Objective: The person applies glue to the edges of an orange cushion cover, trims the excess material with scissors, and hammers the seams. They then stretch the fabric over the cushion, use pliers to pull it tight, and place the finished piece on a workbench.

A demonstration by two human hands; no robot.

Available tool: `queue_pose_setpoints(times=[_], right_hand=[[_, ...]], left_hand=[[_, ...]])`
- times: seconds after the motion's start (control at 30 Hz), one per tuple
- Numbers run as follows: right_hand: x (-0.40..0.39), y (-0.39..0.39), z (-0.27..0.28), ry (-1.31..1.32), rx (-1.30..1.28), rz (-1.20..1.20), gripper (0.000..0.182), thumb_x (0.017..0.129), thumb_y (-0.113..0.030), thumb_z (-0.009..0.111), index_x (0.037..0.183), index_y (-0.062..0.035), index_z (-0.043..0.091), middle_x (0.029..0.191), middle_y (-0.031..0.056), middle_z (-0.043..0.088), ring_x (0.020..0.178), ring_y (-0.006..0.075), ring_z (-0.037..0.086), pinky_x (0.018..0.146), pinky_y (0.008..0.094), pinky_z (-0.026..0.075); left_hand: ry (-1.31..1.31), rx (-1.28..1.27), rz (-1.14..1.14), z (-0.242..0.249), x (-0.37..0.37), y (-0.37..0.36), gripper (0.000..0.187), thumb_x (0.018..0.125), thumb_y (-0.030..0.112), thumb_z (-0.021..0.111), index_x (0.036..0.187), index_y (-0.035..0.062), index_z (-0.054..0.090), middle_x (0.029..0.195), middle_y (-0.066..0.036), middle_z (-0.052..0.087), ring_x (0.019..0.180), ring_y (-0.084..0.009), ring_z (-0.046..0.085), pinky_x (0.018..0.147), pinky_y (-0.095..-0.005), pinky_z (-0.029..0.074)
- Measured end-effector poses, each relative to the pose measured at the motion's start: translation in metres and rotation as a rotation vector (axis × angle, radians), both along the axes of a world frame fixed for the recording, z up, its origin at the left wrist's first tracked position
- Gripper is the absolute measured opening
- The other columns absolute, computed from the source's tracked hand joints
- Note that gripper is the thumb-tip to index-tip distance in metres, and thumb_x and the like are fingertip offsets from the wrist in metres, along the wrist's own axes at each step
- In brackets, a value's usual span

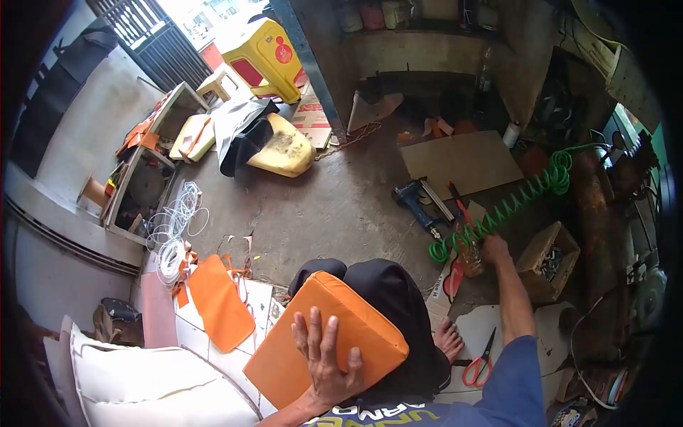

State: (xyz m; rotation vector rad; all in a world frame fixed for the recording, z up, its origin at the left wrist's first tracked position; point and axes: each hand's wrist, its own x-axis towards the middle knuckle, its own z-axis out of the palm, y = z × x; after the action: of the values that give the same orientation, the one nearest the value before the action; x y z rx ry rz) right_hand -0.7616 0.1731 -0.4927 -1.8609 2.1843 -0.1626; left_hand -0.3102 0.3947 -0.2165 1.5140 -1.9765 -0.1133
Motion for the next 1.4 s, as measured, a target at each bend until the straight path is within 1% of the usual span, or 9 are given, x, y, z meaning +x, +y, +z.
queue_pose_setpoints(times=[0.27,0.43,0.53,0.87,0.97,1.03,1.1,1.2,1.4], right_hand=[[0.025,0.055,0.04,0.103,0.456,0.184,0.041,0.089,-0.017,0.064,0.13,-0.0132,0.064,0.121,0.0186,0.067,0.112,0.0376,0.067,0.088,0.0512,0.058],[-0.007,0.076,0.025,0.498,-0.323,0.678,0.027,0.08,-0.022,0.067,0.106,-0.0144,0.074,0.107,0.0105,0.065,0.111,0.0301,0.064,0.078,0.05,0.054],[-0.007,0.082,0.043,0.44,-0.058,0.82,0.022,0.082,-0.024,0.068,0.102,-0.0178,0.074,0.105,0.0109,0.066,0.106,0.028,0.066,0.079,0.0481,0.052],[0.055,0.115,0.246,0.195,0.375,0.53,0.028,0.084,-0.028,0.071,0.105,-0.0117,0.061,0.091,0.015,0.073,0.08,0.041,0.071,0.073,0.052,0.054],[0.087,0.128,0.315,0.186,0.19,0.416,0.029,0.084,-0.015,0.072,0.11,-0.0072,0.063,0.097,0.02,0.072,0.08,0.0428,0.07,0.071,0.0509,0.056],[0.129,0.132,0.352,-0.222,-0.326,0.449,0.036,0.085,-0.002,0.071,0.12,-0.0033,0.064,0.099,0.0203,0.072,0.077,0.0389,0.072,0.072,0.0461,0.058],[0.152,0.136,0.334,-0.706,-0.292,0.495,0.046,0.085,0.004,0.072,0.129,-0.0023,0.063,0.096,0.0173,0.072,0.077,0.0319,0.074,0.072,0.0408,0.059],[0.202,0.135,0.337,-0.539,-0.452,0.657,0.056,0.082,-0.004,0.081,0.136,-0.0062,0.064,0.079,0.0084,0.066,0.06,0.0204,0.065,0.055,0.035,0.055],[0.234,0.127,0.355,-0.526,-0.643,0.744,0.057,0.082,-0.01,0.084,0.135,-0.0056,0.063,0.083,0.0091,0.068,0.064,0.022,0.068,0.058,0.0348,0.057]], left_hand=[[0.169,0.14,0.072,0.014,0.034,-0.043,0.052,0.101,0.021,0.053,0.147,-0.0013,0.049,0.15,-0.025,0.05,0.136,-0.0435,0.049,0.115,-0.0522,0.035],[-0.043,0.059,0.19,0.003,0.038,-0.082,0.049,0.102,0.026,0.055,0.14,-0.0048,0.055,0.132,-0.027,0.063,0.121,-0.0412,0.062,0.103,-0.049,0.046],[0.078,0.139,0.154,0.001,0.037,-0.083,0.048,0.104,0.027,0.055,0.139,-0.0058,0.056,0.122,-0.027,0.067,0.112,-0.0413,0.066,0.098,-0.0478,0.049],[0.327,0.56,0.022,0.033,0.066,-0.099,0.043,0.102,0.03,0.061,0.14,0.0107,0.062,0.119,-0.019,0.07,0.111,-0.0393,0.067,0.096,-0.0447,0.052],[0.323,0.63,-0.116,0.03,0.079,-0.103,0.051,0.102,0.034,0.061,0.148,0.0125,0.055,0.129,-0.02,0.065,0.12,-0.0381,0.062,0.101,-0.0439,0.049],[0.239,0.657,-0.226,0.028,0.088,-0.104,0.062,0.102,0.041,0.061,0.155,0.0134,0.046,0.138,-0.02,0.059,0.127,-0.0381,0.054,0.108,-0.0444,0.045],[0.209,0.592,-0.259,0.016,0.09,-0.103,0.067,0.101,0.044,0.061,0.157,0.0125,0.043,0.14,-0.021,0.057,0.128,-0.039,0.053,0.11,-0.0455,0.043],[0.192,0.547,-0.25,0.017,0.088,-0.101,0.072,0.1,0.048,0.061,0.158,0.0101,0.041,0.141,-0.022,0.056,0.129,-0.0397,0.051,0.112,-0.0468,0.04],[0.192,0.553,-0.178,0.018,0.085,-0.09,0.071,0.099,0.048,0.061,0.156,0.0092,0.043,0.139,-0.021,0.058,0.128,-0.0397,0.052,0.111,-0.0473,0.041]])
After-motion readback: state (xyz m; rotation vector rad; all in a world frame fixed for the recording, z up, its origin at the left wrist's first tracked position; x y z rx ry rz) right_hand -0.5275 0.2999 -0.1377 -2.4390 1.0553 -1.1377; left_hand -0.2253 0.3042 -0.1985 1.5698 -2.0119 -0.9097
